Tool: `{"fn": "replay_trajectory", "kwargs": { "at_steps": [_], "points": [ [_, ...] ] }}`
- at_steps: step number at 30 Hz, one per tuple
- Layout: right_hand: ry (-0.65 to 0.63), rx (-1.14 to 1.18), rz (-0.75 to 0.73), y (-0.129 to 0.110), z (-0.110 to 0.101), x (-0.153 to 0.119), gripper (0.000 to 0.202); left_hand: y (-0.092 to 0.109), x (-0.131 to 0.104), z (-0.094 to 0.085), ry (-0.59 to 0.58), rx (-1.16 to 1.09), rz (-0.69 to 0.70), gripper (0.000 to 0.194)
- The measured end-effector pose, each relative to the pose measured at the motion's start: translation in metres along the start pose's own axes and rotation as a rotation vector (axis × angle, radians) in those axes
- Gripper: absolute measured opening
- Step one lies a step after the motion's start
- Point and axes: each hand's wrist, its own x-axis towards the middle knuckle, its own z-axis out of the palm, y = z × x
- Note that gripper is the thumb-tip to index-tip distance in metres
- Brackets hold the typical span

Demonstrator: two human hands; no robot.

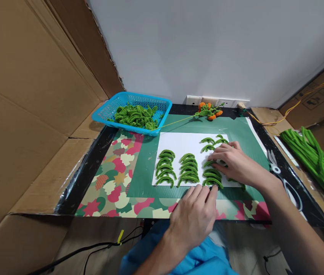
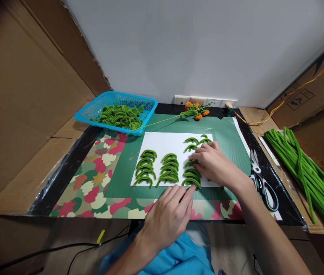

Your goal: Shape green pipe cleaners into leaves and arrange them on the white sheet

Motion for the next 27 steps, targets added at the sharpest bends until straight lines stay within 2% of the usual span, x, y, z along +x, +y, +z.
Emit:
{"fn": "replay_trajectory", "kwargs": {
  "at_steps": [4,10,17,27],
  "points": [
    [0.022,-0.012,0.009,0.0027,0.0005,0.0016,0.022,-0.0003,-0.0002,0.0006,0.012,0.015,0.013,0.048],
    [0.032,-0.027,-0.029,0.0021,-0.0012,0.0032,0.015,0.0002,-0.0006,0.0018,0.026,0.01,0.017,0.044],
    [0.048,-0.045,-0.026,0.0018,0.0015,0.0053,0.016,-0.0032,-0.0076,0.0046,0.172,-0.043,0.068,0.034],
    [0.032,-0.019,-0.036,0.0031,0.0032,0.0039,0.019,-0.0017,-0.0032,0.0008,0.061,-0.001,0.047,0.042]
  ]
}}
